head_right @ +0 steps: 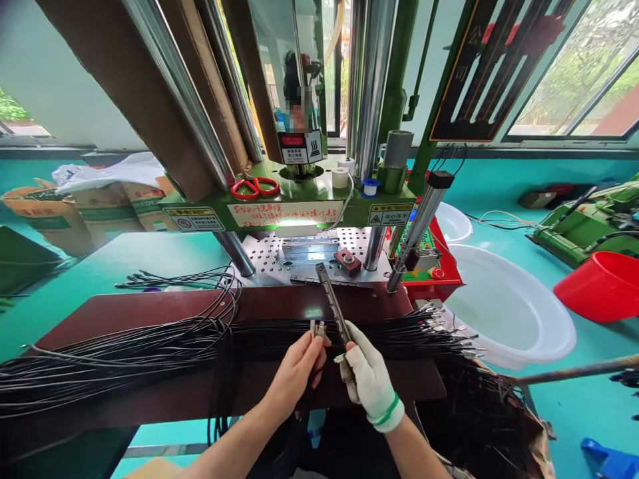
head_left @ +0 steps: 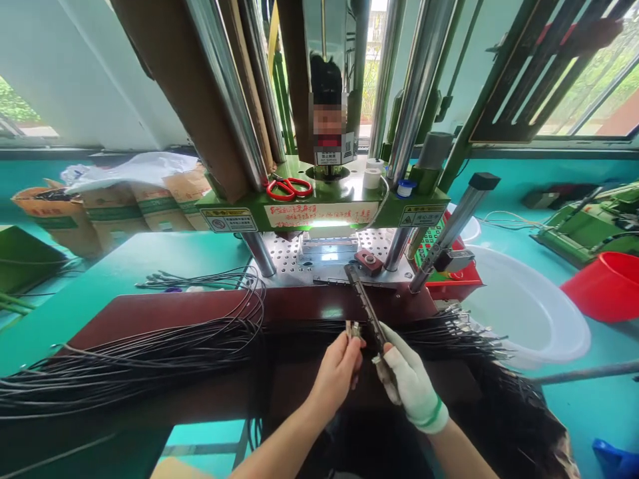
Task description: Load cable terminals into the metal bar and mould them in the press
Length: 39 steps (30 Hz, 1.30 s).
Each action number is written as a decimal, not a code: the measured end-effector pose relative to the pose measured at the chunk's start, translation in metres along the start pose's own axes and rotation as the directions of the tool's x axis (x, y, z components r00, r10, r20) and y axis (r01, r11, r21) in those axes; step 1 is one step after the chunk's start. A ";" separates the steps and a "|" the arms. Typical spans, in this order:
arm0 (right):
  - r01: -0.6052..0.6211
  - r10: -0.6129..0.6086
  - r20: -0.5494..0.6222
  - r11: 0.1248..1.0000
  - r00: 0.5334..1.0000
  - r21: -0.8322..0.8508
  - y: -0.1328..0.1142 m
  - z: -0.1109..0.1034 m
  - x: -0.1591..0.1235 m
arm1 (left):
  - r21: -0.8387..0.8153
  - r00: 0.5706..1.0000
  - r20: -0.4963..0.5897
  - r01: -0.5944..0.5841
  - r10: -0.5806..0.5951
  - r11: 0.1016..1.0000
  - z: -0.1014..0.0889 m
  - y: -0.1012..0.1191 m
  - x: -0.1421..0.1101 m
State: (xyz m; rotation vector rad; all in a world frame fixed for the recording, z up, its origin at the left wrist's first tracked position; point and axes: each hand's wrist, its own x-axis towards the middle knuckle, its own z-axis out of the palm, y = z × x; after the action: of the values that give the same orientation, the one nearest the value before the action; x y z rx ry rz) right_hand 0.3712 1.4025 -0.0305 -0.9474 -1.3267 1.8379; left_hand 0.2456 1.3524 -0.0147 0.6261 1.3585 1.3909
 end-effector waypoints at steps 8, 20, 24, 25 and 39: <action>-0.073 0.072 0.036 0.997 0.997 0.028 -0.007 -0.008 0.004 | 0.064 0.999 0.011 0.038 -0.039 0.997 -0.004 0.000 0.010; -0.025 0.027 0.054 0.999 0.998 -0.036 -0.005 -0.005 0.002 | 0.169 0.997 0.005 -0.077 0.077 0.983 0.003 -0.005 0.010; -0.014 0.019 0.083 0.998 0.996 -0.062 0.000 -0.004 0.002 | 0.205 0.985 0.029 -0.171 0.168 0.964 0.003 0.001 0.007; -0.007 0.012 0.085 0.998 0.996 -0.060 0.000 -0.004 0.002 | 0.199 0.984 0.037 -0.178 0.174 0.964 0.003 0.001 0.007; -0.115 0.106 0.159 0.992 0.981 0.044 -0.006 -0.019 0.009 | 0.173 0.995 -0.008 -0.098 0.100 0.980 -0.006 -0.005 0.016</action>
State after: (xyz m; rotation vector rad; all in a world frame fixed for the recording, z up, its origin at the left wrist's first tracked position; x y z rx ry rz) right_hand 0.3834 1.4201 -0.0306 -0.8790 -1.3340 2.0588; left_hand 0.2367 1.3632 -0.0252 0.8078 1.4891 1.3687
